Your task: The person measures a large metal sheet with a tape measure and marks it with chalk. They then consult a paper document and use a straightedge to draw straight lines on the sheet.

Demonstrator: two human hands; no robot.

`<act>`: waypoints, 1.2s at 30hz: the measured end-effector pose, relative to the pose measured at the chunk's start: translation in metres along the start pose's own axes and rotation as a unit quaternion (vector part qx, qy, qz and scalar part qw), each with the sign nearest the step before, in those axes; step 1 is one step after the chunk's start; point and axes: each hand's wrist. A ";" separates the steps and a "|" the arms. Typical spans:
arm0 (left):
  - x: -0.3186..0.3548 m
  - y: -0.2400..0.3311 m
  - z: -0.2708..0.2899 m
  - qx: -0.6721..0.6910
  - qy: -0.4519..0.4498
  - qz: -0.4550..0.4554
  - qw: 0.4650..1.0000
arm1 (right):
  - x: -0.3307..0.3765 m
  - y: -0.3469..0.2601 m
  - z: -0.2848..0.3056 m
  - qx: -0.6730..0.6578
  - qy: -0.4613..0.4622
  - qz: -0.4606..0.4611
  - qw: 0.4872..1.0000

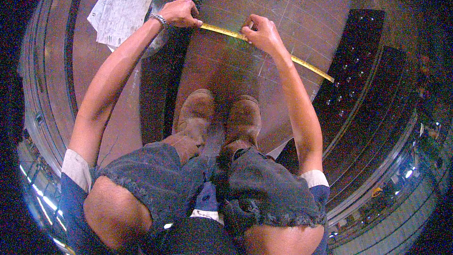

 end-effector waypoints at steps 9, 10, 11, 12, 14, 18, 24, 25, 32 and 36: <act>0.003 0.005 0.001 -0.016 0.046 0.007 0.999 | -0.004 0.002 0.000 -0.010 -0.002 -0.015 1.000; 0.003 0.003 -0.001 -0.014 0.049 0.005 0.999 | -0.004 0.001 -0.002 -0.008 -0.002 -0.016 1.000; 0.003 0.002 -0.002 -0.012 0.051 0.003 0.999 | -0.004 0.000 -0.003 -0.006 -0.003 -0.017 1.000; 0.003 0.002 -0.002 -0.009 0.055 0.000 0.998 | -0.004 0.000 -0.003 0.000 -0.003 -0.015 1.000; 0.002 0.002 -0.002 -0.007 0.049 0.003 0.999 | -0.004 0.000 -0.005 0.011 -0.002 -0.011 1.000; 0.003 0.003 0.000 -0.007 0.041 0.001 0.999 | -0.004 -0.003 -0.005 0.010 -0.003 -0.014 1.000; 0.005 0.005 0.003 -0.014 0.023 0.012 1.000 | -0.004 0.000 -0.007 -0.029 0.007 0.002 1.000; 0.004 0.006 0.003 -0.012 0.027 0.009 1.000 | -0.006 0.005 -0.008 -0.039 0.011 0.006 0.999; -0.001 0.001 -0.001 -0.009 0.028 -0.002 1.000 | -0.011 0.011 -0.014 -0.005 0.032 0.036 0.999; 0.000 0.001 0.000 -0.006 -0.004 -0.007 1.000 | -0.010 0.007 -0.017 -0.006 0.034 0.024 0.999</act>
Point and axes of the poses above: each hand's wrist, its own x-axis away from the middle knuckle, its own z-axis out of the back of the hand, y = z × x, and after that the axes turned 15 degrees about -x, right-handed
